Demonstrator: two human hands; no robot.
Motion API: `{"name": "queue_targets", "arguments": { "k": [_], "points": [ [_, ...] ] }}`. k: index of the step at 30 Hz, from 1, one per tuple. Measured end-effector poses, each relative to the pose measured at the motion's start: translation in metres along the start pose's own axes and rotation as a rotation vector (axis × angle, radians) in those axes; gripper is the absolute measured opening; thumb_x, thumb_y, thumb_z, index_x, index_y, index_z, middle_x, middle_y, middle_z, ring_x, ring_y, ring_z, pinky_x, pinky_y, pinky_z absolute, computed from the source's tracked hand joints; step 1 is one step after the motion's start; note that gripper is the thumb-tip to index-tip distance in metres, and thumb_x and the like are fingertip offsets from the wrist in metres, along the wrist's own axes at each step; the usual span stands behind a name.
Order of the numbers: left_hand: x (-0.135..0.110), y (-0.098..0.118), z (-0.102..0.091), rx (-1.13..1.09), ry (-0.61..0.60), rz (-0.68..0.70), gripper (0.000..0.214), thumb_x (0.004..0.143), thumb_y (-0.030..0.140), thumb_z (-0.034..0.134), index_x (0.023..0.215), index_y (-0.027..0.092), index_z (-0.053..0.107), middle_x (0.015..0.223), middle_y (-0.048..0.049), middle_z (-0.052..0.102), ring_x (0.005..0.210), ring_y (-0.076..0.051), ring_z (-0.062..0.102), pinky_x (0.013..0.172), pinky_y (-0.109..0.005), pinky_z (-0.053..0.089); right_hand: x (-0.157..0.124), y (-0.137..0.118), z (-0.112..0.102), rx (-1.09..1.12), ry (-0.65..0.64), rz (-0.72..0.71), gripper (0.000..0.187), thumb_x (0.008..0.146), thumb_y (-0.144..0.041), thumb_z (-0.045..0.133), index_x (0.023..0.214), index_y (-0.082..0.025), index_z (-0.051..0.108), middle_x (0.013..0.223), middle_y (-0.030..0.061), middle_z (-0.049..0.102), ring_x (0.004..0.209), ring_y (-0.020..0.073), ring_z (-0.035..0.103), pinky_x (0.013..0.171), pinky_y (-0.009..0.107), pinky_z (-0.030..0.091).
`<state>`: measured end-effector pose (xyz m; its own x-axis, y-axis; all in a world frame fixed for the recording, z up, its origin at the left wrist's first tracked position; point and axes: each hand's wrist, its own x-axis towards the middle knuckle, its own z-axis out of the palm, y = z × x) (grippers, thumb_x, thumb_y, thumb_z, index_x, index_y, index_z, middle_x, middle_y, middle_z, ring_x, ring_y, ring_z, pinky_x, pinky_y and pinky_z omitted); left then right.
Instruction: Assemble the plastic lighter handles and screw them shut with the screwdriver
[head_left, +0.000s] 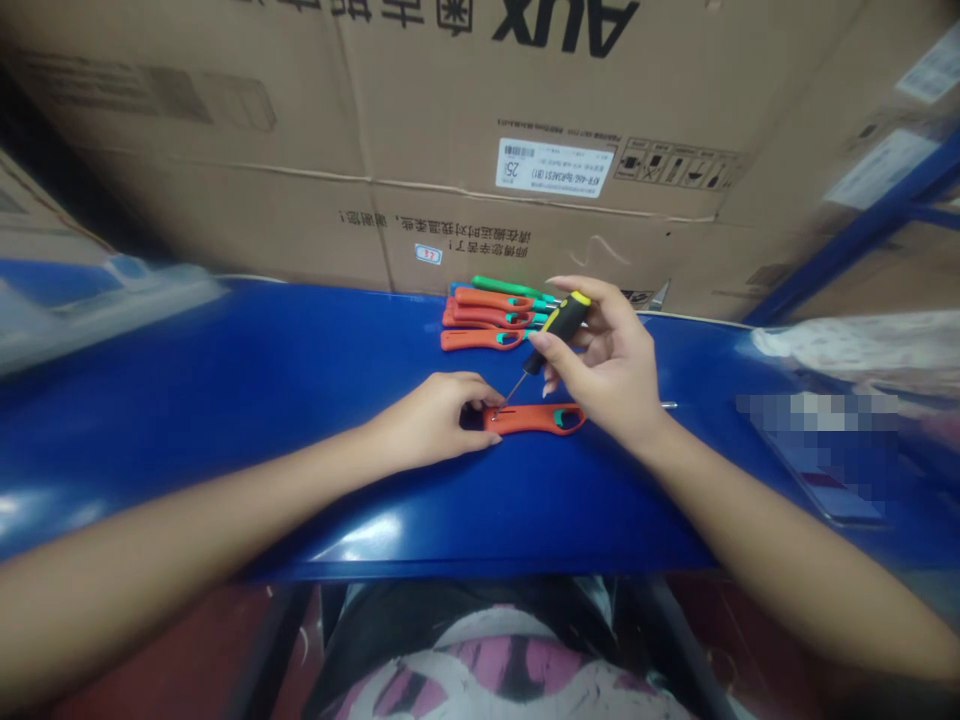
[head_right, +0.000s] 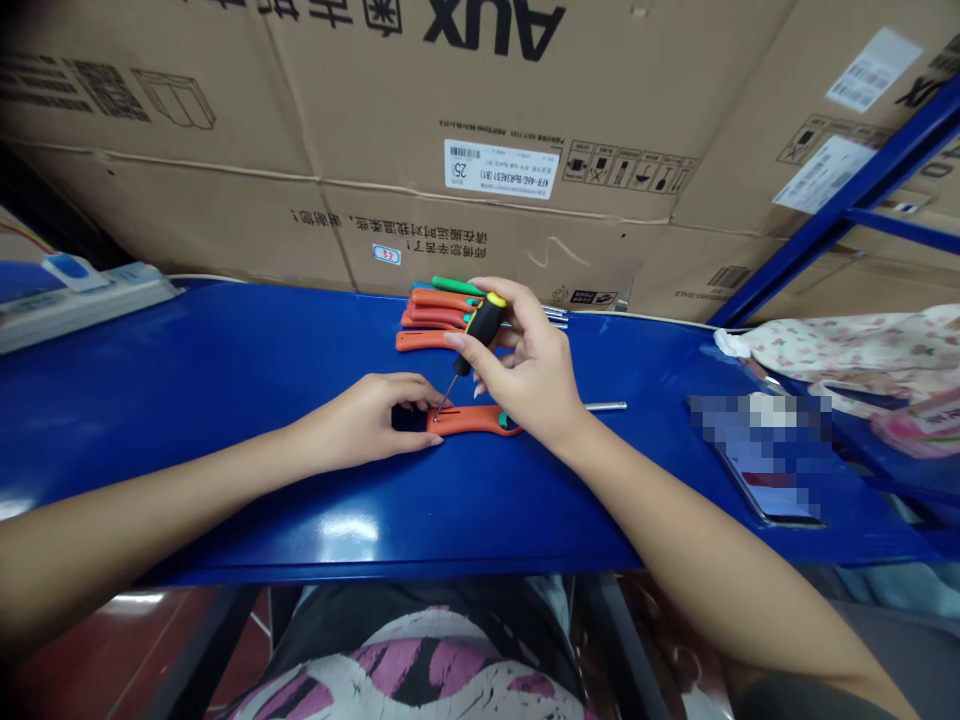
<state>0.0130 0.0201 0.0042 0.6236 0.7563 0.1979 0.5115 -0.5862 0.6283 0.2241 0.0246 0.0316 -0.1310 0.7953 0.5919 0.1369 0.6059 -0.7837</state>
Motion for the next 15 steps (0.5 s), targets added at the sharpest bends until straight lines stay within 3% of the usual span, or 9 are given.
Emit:
{"name": "queue_targets", "arguments": {
  "k": [15],
  "points": [
    [0.0002,0.0053,-0.0009,-0.104,-0.027,-0.083,0.03,0.077,0.021,0.079,0.103,0.017,0.067,0.096,-0.0026,0.072,0.089,-0.018,0.067,0.081,-0.03,0.052,-0.0055,0.0037,0.003,-0.008,-0.033,-0.02,0.048,0.082,-0.042,0.079,0.124,-0.031,0.057,0.091,0.0,0.063,0.056,0.0128,0.066,0.042,0.025,0.061]
  ]
}}
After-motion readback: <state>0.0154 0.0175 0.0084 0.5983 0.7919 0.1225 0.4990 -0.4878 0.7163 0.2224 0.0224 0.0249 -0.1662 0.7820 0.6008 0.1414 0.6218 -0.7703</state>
